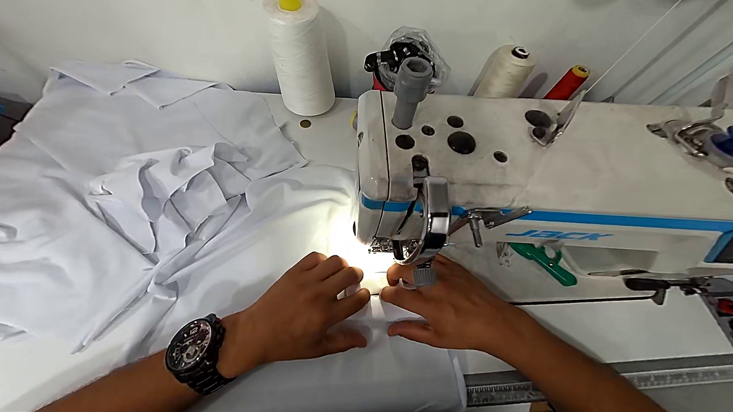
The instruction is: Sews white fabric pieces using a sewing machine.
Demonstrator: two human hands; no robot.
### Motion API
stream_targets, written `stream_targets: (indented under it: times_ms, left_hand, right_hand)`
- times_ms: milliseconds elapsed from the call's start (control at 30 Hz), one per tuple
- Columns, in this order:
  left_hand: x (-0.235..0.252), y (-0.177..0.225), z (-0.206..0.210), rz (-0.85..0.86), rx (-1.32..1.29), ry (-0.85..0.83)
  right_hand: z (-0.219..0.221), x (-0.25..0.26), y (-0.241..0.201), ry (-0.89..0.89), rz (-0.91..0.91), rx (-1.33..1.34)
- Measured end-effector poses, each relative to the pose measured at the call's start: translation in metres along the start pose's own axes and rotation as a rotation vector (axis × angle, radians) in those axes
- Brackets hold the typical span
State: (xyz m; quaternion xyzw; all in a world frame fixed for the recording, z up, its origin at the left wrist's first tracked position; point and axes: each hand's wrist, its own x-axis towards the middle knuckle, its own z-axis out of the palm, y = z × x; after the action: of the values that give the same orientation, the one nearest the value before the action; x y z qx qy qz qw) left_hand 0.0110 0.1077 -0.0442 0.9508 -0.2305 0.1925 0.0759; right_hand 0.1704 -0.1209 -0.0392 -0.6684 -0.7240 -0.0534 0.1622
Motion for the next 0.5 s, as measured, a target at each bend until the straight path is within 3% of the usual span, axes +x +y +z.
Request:
stream_targets:
  times_ms: [500]
  left_hand:
    - [0.002, 0.01, 0.005, -0.11, -0.135, 0.033]
  right_hand:
    - [0.002, 0.004, -0.009, 0.061, 0.041, -0.091]
